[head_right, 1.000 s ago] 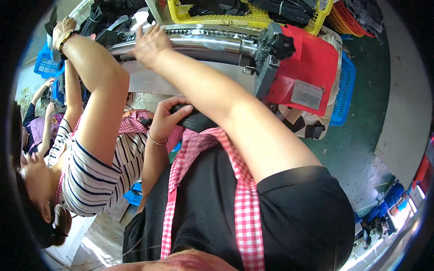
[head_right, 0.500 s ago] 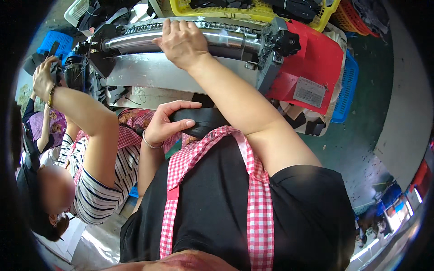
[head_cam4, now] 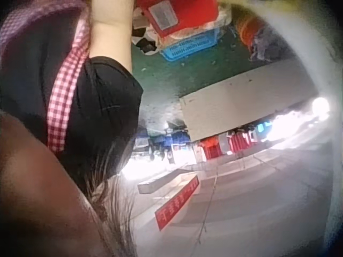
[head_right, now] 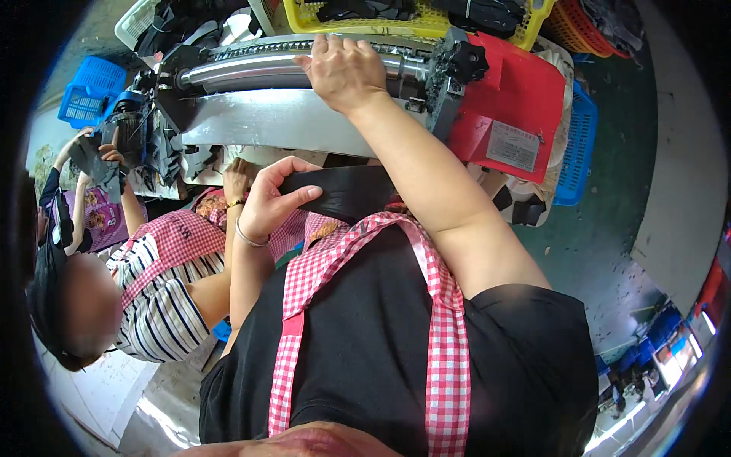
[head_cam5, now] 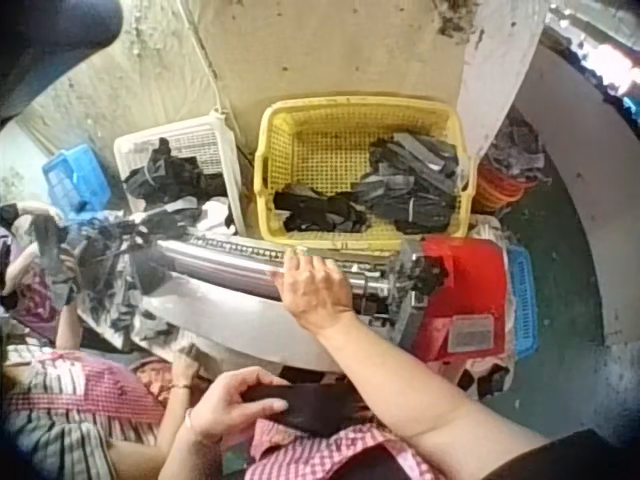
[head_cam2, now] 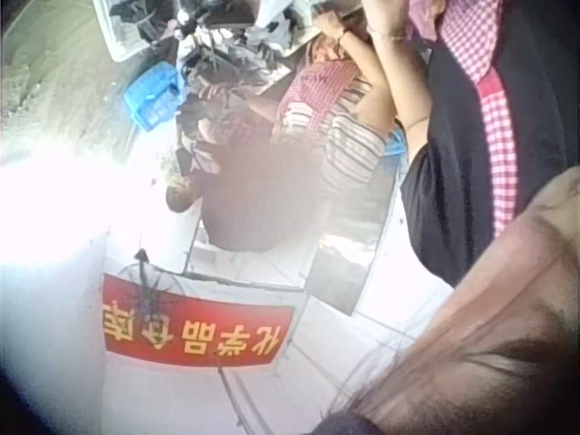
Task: The person feeds black fabric pieces into a machine with rotating rollers, likely a shearing or finishing device. They handle the fabric by hand, guiding it through the machine and stacking the processed pieces into a yellow basket.
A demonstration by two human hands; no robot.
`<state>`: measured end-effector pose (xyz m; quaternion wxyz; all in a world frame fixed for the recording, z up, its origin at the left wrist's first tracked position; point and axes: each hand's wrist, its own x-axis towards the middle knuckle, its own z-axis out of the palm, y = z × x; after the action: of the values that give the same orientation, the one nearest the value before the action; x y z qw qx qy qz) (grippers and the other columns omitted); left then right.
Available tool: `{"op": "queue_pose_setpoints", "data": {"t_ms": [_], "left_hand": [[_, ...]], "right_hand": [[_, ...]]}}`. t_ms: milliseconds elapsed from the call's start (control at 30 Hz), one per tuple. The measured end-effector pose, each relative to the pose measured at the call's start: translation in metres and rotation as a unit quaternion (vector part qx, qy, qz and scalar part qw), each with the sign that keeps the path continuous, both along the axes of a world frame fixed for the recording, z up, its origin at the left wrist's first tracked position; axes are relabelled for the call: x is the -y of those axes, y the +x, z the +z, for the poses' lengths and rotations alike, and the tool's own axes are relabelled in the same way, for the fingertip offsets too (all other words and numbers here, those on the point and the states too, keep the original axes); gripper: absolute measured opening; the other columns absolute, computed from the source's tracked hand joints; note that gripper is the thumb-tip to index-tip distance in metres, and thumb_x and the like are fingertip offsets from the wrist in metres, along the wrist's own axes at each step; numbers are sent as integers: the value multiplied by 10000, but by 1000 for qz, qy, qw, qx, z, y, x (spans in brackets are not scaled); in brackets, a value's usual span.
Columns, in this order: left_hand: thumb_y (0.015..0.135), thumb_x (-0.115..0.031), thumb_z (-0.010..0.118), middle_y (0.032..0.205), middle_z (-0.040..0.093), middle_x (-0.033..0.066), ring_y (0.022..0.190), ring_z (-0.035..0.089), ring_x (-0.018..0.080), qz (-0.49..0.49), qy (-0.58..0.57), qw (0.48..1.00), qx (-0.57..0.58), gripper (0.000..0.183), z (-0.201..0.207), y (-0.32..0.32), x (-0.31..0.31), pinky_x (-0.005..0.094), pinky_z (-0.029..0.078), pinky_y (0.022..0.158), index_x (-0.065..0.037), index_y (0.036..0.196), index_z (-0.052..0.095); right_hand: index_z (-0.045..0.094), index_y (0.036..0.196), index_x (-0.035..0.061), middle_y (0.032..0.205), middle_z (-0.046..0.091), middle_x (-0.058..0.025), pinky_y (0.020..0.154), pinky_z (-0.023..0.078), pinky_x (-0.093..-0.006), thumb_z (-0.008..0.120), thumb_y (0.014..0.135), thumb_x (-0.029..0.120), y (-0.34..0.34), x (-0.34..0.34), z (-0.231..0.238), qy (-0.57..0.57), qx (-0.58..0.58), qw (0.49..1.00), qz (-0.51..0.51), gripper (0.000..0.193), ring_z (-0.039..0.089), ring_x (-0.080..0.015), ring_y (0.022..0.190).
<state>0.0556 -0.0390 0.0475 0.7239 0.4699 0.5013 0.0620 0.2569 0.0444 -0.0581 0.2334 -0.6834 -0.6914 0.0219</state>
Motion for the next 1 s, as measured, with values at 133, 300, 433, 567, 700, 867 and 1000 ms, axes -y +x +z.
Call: {"op": "queue_pose_setpoints", "data": {"t_ms": [133,300,433,567,700,867,1000], "left_hand": [[903,-38,758,1038,741,62,1009,658,130,11,115,993,27,235,6,2,-3,296,524,934,10,1131,735],[909,-47,759,987,730,38,961,647,107,3,194,980,41,180,15,-1,-21,271,516,876,2,1080,732],[929,-88,762,885,660,-22,849,586,62,29,211,975,69,121,5,-5,-40,231,479,774,-14,966,672],[977,-184,726,823,605,-48,776,524,33,35,179,983,14,192,-16,-2,-52,212,433,687,-14,939,645],[934,-256,773,752,639,2,711,552,66,-6,157,981,-111,301,-50,4,-70,261,473,646,29,912,678],[903,-244,807,820,699,21,748,612,82,53,115,989,-82,299,-62,24,-81,260,509,683,32,990,732],[902,-170,805,910,706,4,828,642,80,81,45,996,15,281,-34,7,-74,238,522,763,0,1110,720]], "right_hand": [[682,978,64,983,733,-89,821,565,-421,552,1017,433,10,4,3,-11,-21,1000,0,392,727,-287,929],[721,1031,46,1108,731,-149,937,536,-471,454,1058,476,25,1,-1,-41,-13,999,-21,506,674,-355,1102],[728,1241,41,1259,672,-257,1188,349,-483,436,1044,577,48,-6,3,-95,181,969,-136,641,485,-527,1348],[686,1282,4,1172,737,-160,1073,448,-458,577,1027,491,85,-32,129,-146,-11,989,34,561,642,-376,1194],[651,1279,3,1271,679,-223,972,515,-452,503,1046,342,103,-74,189,-249,-55,949,187,437,636,-373,1191],[643,1263,19,1155,686,-128,929,525,-397,506,1070,420,136,-134,28,-527,-172,736,388,465,648,-268,1033],[623,1216,28,1009,638,-49,798,544,-309,590,1046,460,102,-101,40,-596,-255,678,347,465,616,-126,906]]}}
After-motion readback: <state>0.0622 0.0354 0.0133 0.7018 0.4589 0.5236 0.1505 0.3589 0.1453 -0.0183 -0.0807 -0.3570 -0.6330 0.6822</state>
